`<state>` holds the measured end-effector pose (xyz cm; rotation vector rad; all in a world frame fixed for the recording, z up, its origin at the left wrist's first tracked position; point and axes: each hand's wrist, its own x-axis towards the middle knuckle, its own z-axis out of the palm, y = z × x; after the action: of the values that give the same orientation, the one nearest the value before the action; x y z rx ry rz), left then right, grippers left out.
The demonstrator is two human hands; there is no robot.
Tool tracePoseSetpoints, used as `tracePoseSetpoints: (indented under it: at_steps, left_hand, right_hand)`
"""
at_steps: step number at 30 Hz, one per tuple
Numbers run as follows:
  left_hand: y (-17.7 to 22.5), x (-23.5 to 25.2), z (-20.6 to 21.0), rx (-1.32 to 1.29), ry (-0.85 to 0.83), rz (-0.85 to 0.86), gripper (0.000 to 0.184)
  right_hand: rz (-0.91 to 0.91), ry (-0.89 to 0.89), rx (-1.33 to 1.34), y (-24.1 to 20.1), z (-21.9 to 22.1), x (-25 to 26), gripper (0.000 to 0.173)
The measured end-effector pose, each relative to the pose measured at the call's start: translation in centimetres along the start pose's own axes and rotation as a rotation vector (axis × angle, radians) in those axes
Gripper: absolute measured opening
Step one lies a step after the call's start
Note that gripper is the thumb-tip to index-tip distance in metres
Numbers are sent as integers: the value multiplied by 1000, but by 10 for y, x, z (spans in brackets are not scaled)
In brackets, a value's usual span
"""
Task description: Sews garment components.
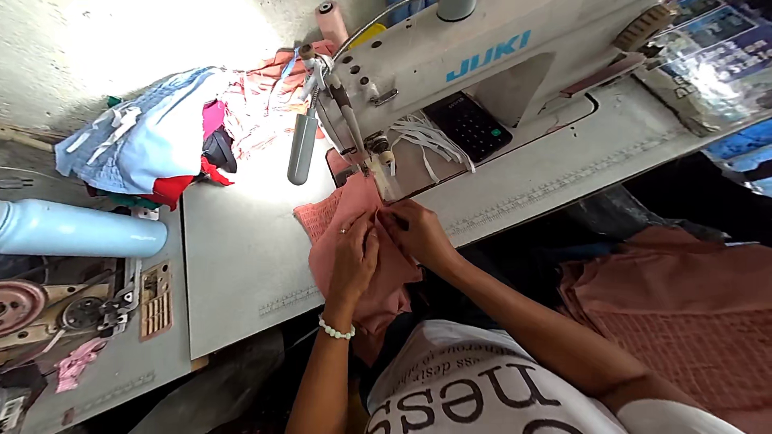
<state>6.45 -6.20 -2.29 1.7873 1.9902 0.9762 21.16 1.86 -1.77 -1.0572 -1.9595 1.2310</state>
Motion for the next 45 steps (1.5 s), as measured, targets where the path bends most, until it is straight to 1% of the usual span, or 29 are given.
tracePoseSetpoints:
  at_steps: [2,4,5,7,9,13,17,20,24,27,29,30,32,35,36,38,39,41,42,43,44,45]
  left_hand:
    - [3,9,-2,102,-37,-24,35]
    - [5,21,-4,185,-74,-10,34]
    - [4,26,-1,235,-69,21,34]
    - [-4,27,9,307,-2,119,32]
    - [-9,21,12,323,11,164,30]
    - [-15,15,9,298,-1,166,29]
    - [-24,37,3,306,-29,179,25]
    - [-34,53,-2,316,-41,216,21]
    - [-37,62,-6,360,-46,254,21]
    - [-17,40,-8,352,-52,215,23]
    - [7,4,-10,272,-40,187,27]
    - [18,-18,-9,224,8,191,27]
    - [34,-61,-4,87,120,232,21]
    - [39,-103,13,-76,179,326,8]
    - [39,-111,20,-85,183,352,7]
    - [40,-121,33,18,152,363,9]
    - [42,-123,38,107,128,355,13]
    - [42,-126,41,217,107,327,28]
    - [42,-127,39,201,135,292,30]
    - [43,-127,33,147,198,233,26]
    - [46,-127,23,78,283,158,21]
    - [50,-125,9,-6,362,73,20]
  right_hand:
    - [-21,-21,-78,-3,3,-5,23]
    - [-20,-39,-120,-4,3,-5,20]
    - [-34,-38,-142,-4,3,-6,18]
    - [-46,-55,-185,-2,2,-9,16]
    - [-48,-67,-227,-1,0,-12,17]
    - [18,-121,-252,-9,-3,-3,19]
    - [45,-146,-267,-12,-4,23,22]
    - [21,-120,-279,-10,0,38,27]
    - [-37,-91,-271,-7,0,41,26]
    - [-113,-76,-202,1,-13,11,14]
    - [-118,-128,-165,8,-30,-24,22]
    - [-85,-175,-151,12,-39,-44,27]
    - [-3,-270,-126,20,-50,-78,30]
    - [167,-357,-67,32,-44,-100,31]
    - [244,-399,-16,37,-39,-100,31]
    - [331,-432,114,47,-25,-98,30]
    - [327,-420,174,49,-20,-99,25]
    - [233,-416,294,41,-18,-108,18]
    - [172,-436,358,33,-20,-112,16]
    - [129,-452,412,26,-23,-115,17]
    - [133,-458,441,22,-26,-116,20]
    - [191,-461,451,21,-26,-114,24]
